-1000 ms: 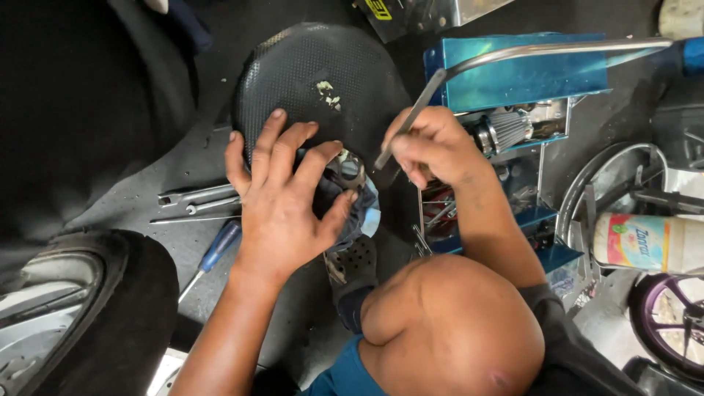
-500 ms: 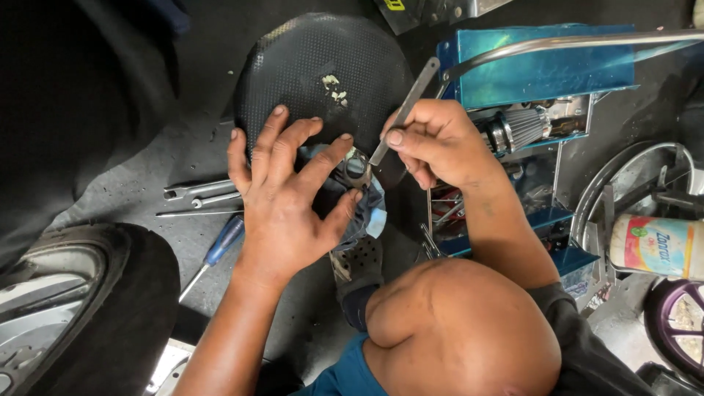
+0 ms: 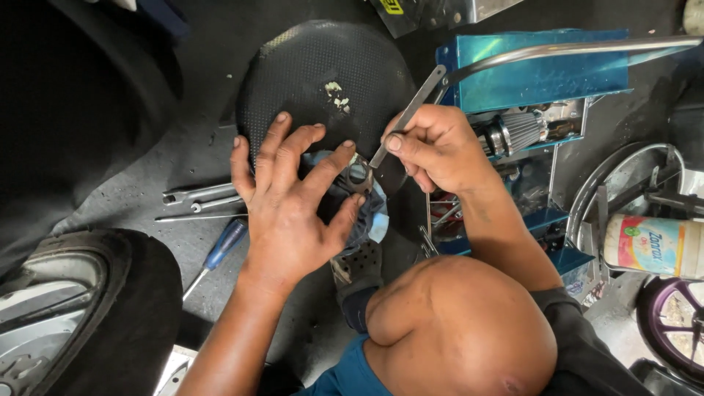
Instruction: The person uses a wrench to tighten a bolt on a motorcycle part while holding a cloth underneath. The person continues to adjust the bolt with the wrench throughout the video.
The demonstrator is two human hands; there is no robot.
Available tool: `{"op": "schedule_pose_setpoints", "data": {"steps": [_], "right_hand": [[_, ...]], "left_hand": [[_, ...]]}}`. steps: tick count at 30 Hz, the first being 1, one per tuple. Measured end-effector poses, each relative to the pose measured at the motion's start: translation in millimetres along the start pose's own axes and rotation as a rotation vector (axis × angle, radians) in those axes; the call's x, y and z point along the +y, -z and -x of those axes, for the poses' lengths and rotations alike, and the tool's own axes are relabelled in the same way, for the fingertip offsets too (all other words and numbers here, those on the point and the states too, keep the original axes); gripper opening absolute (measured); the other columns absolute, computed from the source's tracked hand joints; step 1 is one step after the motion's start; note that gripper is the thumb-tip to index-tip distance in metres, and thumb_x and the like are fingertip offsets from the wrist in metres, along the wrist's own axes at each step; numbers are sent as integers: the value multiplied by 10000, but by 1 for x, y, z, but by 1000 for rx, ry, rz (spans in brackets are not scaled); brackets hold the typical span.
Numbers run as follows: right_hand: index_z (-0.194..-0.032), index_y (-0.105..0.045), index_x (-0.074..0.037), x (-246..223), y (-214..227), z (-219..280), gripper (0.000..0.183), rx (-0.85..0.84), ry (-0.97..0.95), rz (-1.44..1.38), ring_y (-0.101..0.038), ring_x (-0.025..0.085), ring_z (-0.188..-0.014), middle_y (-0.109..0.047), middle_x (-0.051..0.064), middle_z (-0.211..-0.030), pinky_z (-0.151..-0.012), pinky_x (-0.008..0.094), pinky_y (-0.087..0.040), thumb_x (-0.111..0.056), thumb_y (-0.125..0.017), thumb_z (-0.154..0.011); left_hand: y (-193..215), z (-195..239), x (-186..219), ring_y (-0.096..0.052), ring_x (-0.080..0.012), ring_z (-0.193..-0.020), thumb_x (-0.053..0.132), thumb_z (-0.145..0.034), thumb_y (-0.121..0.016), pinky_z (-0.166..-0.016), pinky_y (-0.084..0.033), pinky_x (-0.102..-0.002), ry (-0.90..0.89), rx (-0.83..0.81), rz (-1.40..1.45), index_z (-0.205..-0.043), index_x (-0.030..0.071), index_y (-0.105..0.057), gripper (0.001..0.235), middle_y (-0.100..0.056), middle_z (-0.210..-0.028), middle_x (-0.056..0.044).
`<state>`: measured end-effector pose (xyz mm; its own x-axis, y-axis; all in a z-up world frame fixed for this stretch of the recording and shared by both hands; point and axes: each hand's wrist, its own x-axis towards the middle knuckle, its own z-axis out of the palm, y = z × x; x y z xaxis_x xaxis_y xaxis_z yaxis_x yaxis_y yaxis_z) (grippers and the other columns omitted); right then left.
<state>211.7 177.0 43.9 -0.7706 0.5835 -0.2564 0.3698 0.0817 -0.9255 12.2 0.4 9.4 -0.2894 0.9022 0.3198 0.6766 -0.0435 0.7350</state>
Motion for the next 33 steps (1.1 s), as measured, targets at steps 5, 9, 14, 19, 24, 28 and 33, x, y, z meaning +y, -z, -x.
{"op": "schedule_pose_setpoints", "data": {"steps": [5, 9, 14, 19, 24, 28, 33], "right_hand": [[-1080, -687, 9, -3, -1, -1, 167, -8, -12, 67, -576, 123, -351, -612, 82, -587, -340, 214, -452, -153, -678, -1114], [-1101, -681, 10, -5, -1, -2, 149, -31, 9, 84, -593, 125, -357, -619, 79, -594, -349, 211, -468, -137, -666, -1121], [-1084, -695, -32, -7, -5, 2, 127, -67, 41, 152, -637, 107, -402, -662, 64, -640, -370, 198, -472, -156, -687, -1111], [-1010, -706, -23, -6, -11, 6, 115, -84, -40, 151, -612, 115, -369, -638, 68, -571, -385, 201, -454, -117, -716, -1075], [-1135, -647, -2, 11, -8, 7, 193, -25, 68, -91, -585, 134, -357, -611, 99, -643, -343, 222, -449, -194, -630, -1139], [-1156, -617, -2, 8, -9, 7, 146, 3, 59, -85, -560, 143, -346, -596, 115, -660, -322, 224, -451, -147, -619, -1145], [-1120, -622, 9, 2, -9, 4, 170, -2, 33, -46, -545, 133, -340, -589, 94, -622, -337, 221, -456, -160, -624, -1140]], "left_hand": [[-1, 0, 0, -458, -380, -1555, 522, -1064, -598, -1272, -167, -670, -1, 15, 4, -1373, 215, -796, 479, -637, -1479, -84], [-2, 0, 1, -460, -384, -1550, 521, -1078, -549, -1264, -171, -685, -1, 28, 12, -1364, 207, -798, 492, -635, -1473, -91], [-5, 3, 1, -429, -380, -1562, 510, -1088, -551, -1259, -127, -682, 2, 37, 11, -1361, 201, -799, 481, -647, -1488, -105], [-4, 2, 1, -418, -390, -1566, 493, -1070, -563, -1245, -141, -707, 12, 36, 4, -1375, 199, -782, 477, -635, -1506, -107], [-3, 3, -2, -412, -366, -1566, 495, -1067, -594, -1245, -169, -708, 10, 29, 26, -1374, 201, -787, 468, -621, -1515, -90], [-2, 4, -3, -409, -361, -1573, 508, -1085, -565, -1250, -149, -699, 7, 29, 44, -1370, 196, -798, 482, -613, -1518, -82], [-3, 4, -2, -403, -362, -1575, 500, -1073, -589, -1255, -156, -719, 12, 24, 35, -1389, 211, -790, 473, -615, -1529, -84]]}}
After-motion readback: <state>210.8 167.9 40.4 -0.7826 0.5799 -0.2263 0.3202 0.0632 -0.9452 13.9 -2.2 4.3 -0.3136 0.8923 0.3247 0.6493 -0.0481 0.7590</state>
